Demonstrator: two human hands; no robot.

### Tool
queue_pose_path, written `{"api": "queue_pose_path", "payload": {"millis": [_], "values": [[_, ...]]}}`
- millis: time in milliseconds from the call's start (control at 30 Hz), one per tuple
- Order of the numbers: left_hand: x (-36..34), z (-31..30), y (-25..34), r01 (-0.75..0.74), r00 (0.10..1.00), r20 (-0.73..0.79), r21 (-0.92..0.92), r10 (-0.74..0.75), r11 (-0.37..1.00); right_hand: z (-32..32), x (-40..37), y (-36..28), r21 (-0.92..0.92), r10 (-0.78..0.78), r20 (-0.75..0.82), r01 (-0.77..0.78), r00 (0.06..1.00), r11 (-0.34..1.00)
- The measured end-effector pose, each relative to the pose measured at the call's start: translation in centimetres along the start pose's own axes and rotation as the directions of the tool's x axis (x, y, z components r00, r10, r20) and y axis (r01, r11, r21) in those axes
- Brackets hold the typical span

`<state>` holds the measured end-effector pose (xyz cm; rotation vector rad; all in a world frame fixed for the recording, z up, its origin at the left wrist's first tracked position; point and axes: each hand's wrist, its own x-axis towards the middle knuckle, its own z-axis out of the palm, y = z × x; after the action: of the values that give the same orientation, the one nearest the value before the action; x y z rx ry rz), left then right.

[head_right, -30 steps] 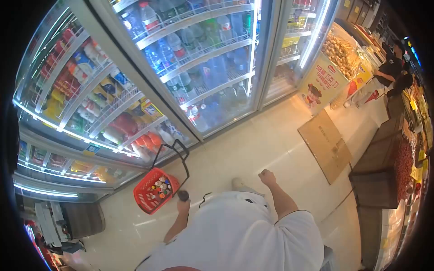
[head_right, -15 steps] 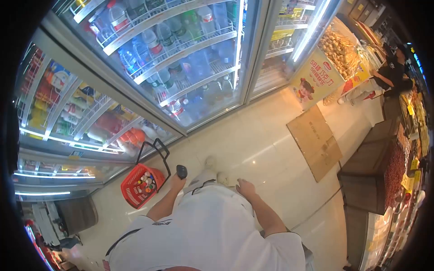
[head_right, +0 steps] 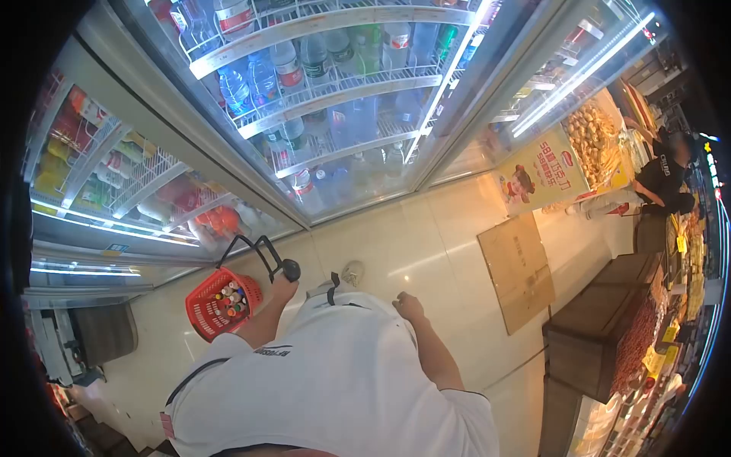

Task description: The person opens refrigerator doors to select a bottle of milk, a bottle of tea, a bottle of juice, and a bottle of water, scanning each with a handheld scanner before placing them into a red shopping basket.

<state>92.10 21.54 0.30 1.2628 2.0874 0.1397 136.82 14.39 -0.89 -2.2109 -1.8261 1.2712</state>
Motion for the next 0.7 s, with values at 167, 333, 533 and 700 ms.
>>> {"api": "queue_pose_path", "payload": {"millis": [167,333,533,700], "values": [[2.6,-1.4,5.8,-0.006,0.996,0.087,0.071,-0.001,0.997,-3.2,2.4,-2.0,0.184,0.074,-0.213,-0.035,0.974,0.982],[6.2,1.4,6.1,-0.130,0.987,0.100,0.035,0.126,0.991,-4.9,2.8,-0.1,0.261,0.128,-0.294,-0.050,0.947,0.964],[7.4,2.3,9.2,-0.189,0.972,0.163,0.111,0.169,0.976,-5.6,2.9,6.3,0.283,0.302,-0.435,-0.190,0.849,0.940],[8.0,4.2,13.8,-0.193,0.970,0.186,0.220,0.154,0.956,-9.3,3.5,10.9,0.413,0.450,-0.423,-0.275,0.786,0.868]]}}
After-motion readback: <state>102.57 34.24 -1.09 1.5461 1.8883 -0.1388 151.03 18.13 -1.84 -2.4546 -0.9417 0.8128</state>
